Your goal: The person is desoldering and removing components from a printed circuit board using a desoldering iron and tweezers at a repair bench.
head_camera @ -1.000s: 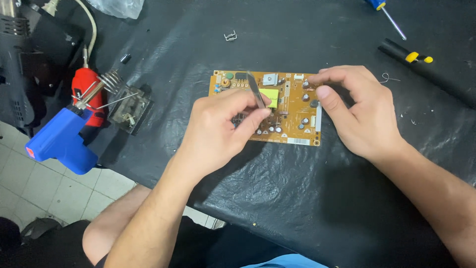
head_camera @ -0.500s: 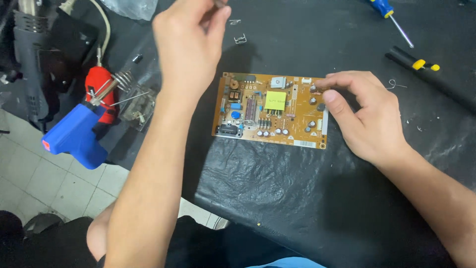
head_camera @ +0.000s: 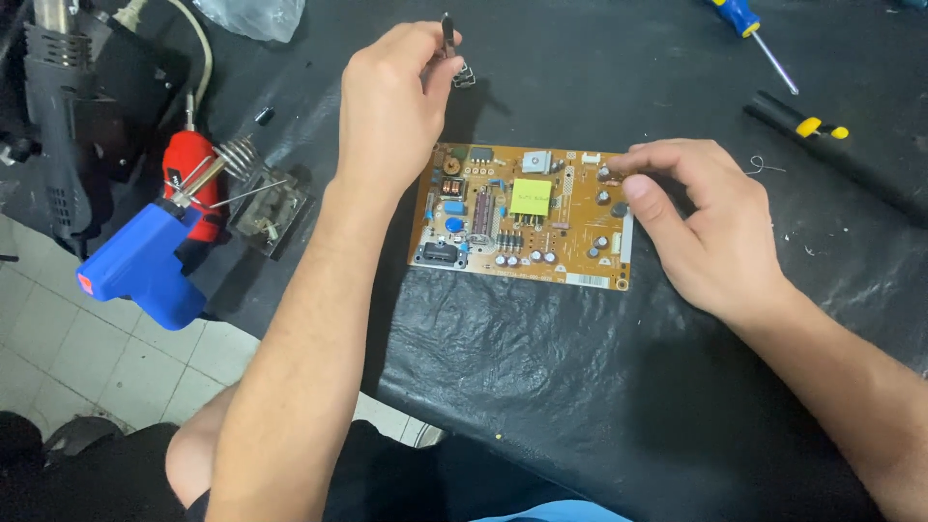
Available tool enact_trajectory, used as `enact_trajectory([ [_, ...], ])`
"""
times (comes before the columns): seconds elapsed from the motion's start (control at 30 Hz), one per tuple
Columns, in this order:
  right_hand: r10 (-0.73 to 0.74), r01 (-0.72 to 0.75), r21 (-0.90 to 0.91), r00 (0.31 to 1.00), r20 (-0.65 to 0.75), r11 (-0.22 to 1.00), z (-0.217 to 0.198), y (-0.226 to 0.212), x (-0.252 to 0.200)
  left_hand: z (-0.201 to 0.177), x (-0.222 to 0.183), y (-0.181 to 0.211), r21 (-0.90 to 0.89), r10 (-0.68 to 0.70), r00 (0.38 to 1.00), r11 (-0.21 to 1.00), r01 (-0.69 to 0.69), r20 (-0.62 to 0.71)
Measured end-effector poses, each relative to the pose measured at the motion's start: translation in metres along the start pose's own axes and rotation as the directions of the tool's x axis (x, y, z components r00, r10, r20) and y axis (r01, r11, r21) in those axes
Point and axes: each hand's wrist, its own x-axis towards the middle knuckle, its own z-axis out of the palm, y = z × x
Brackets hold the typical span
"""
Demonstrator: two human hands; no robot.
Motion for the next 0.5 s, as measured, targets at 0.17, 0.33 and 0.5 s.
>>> enact_trajectory([
  [0.17,-0.011,0.011,-0.004,1.0,-0.001,1.0,0.0,0.002,0.0,-0.006,-0.001,0.005,0.006,-0.004,1.0,1.0,0.004,-0.001],
  [0.33,0.018,-0.018,-0.003,1.0,-0.01,1.0,-0.001,-0.002,0.0,-0.04,0.007,0.053,-0.021,0.032,0.985,0.999,-0.036,-0.168],
  [0.5,0.06,-0.061,-0.026,0.998,-0.023,0.998,0.0,-0.003,0.003,-0.081,-0.029,0.109,-0.186,-0.343,0.924,0.932,0.312,-0.168],
])
